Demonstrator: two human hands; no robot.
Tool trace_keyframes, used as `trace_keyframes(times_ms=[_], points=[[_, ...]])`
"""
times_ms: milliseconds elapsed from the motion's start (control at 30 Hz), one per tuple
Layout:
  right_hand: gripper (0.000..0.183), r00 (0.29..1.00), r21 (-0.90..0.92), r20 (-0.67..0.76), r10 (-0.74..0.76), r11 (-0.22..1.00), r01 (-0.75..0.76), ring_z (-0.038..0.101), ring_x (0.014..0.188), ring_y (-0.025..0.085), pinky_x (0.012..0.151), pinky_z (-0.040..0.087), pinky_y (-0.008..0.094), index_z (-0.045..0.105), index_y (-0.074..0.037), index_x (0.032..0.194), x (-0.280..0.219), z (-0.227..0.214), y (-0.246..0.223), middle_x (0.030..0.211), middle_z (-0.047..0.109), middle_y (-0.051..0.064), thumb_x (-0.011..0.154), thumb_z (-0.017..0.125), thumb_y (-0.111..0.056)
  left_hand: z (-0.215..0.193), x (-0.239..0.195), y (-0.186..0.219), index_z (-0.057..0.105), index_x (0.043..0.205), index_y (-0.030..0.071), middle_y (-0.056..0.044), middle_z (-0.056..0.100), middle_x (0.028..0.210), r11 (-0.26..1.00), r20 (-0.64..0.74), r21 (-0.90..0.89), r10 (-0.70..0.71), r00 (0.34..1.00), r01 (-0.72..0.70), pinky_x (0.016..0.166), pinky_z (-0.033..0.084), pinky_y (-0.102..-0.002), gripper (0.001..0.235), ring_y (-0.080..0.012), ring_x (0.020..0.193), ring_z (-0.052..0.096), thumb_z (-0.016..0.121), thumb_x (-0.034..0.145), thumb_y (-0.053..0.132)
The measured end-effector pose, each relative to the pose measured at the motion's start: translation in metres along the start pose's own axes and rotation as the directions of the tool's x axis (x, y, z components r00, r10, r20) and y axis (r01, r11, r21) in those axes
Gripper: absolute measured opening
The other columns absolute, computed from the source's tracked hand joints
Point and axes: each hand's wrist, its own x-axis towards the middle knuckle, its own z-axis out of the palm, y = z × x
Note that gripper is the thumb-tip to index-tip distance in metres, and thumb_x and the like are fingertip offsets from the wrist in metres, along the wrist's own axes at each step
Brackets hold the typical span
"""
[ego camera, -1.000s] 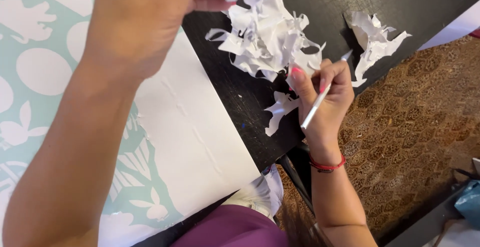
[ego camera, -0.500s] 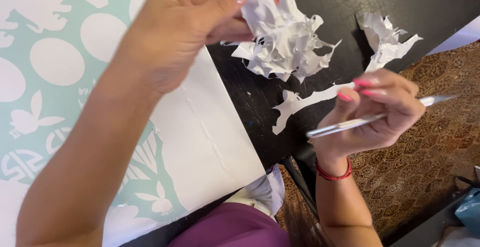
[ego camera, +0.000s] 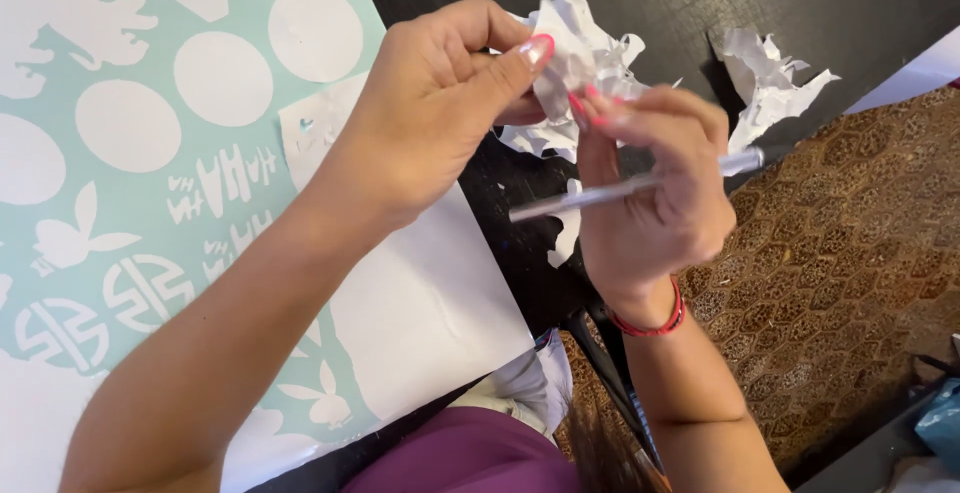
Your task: Weeding excess vinyl from a cut decal sheet using a craft knife and fingers
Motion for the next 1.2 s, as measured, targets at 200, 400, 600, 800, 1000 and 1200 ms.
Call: trace_keyframes(times_ms=[200,400,600,800,1000,1200], points=[[0.026,0.978,0.32,-0.095,0.186,0.936,-0.147,0.07,0.095,0.022,0.082,0.064,0.026,0.062,-0.005,0.108,-0.002,-0.011,0.003,0.103,0.07,0.011,0.099,0.081,0.01,-0.007,0.006,0.004,0.066,0.102,0.002,-0.01,0.076,0.095,0.989,-0.136,0.136,0.072,0.988,-0.054,0.081,0.071,-0.028,0.012,-0.0171,0.083,0.078,0.059,0.102,0.012],[0.017,0.821,0.674,0.062,0.567,0.583,-0.454,0.073,0.095,0.017,0.092,0.065,0.03,0.059,-0.012,0.109,0.008,-0.022,-0.002,0.103,0.072,0.007,0.105,0.075,-0.009,-0.011,0.001,0.015,0.068,0.108,0.004,-0.005,0.073,0.092,0.999,-0.148,-0.021,0.033,0.988,-0.036,0.09,0.073,-0.031,0.03,-0.01,0.076,0.068,0.064,0.097,0.031],[0.012,0.529,0.811,0.416,0.74,-0.038,-0.583,0.072,0.105,0.019,0.087,0.062,0.025,0.065,-0.01,0.102,0.012,-0.031,0.005,0.106,0.076,0.005,0.101,0.076,-0.007,-0.013,0.003,0.016,0.067,0.112,0.005,-0.008,0.078,0.098,0.998,-0.167,-0.024,-0.054,0.984,0.05,0.088,0.074,-0.032,0.031,-0.0106,0.074,0.074,0.064,0.095,0.031],[0.019,0.553,0.803,0.53,0.643,-0.172,-0.57,0.055,0.096,0.011,0.081,0.048,0.018,0.059,-0.014,0.101,0.01,-0.031,0.005,0.098,0.055,-0.001,0.099,0.077,-0.012,-0.016,0.005,0.015,0.067,0.11,0.005,-0.007,0.078,0.1,0.994,-0.166,-0.039,-0.102,0.981,0.097,0.089,0.076,-0.035,0.024,-0.0174,0.086,0.081,0.064,0.097,0.024],[0.037,0.734,0.817,0.575,0.361,-0.224,-0.53,0.057,0.088,0.007,0.079,0.052,0.017,0.053,-0.017,0.098,0.014,-0.027,0.015,0.096,0.058,-0.004,0.091,0.09,-0.02,-0.016,-0.007,0.022,0.065,0.113,0.006,-0.004,0.075,0.108,0.993,-0.032,0.107,-0.047,0.998,0.05,0.095,0.07,-0.03,0.018,-0.0149,0.097,0.077,0.065,0.099,0.019],[0.021,0.832,0.735,0.542,-0.121,-0.413,-0.539,0.048,0.065,0.011,0.059,0.044,0.023,0.054,-0.015,0.089,0.015,-0.027,0.049,0.081,0.057,-0.001,0.093,0.074,-0.018,-0.002,-0.031,0.042,0.052,0.14,0.008,-0.009,0.06,0.146,0.875,0.246,0.484,-0.13,0.96,-0.006,0.118,0.047,-0.034,0.046,-0.0198,0.139,0.059,0.057,0.095,0.001]])
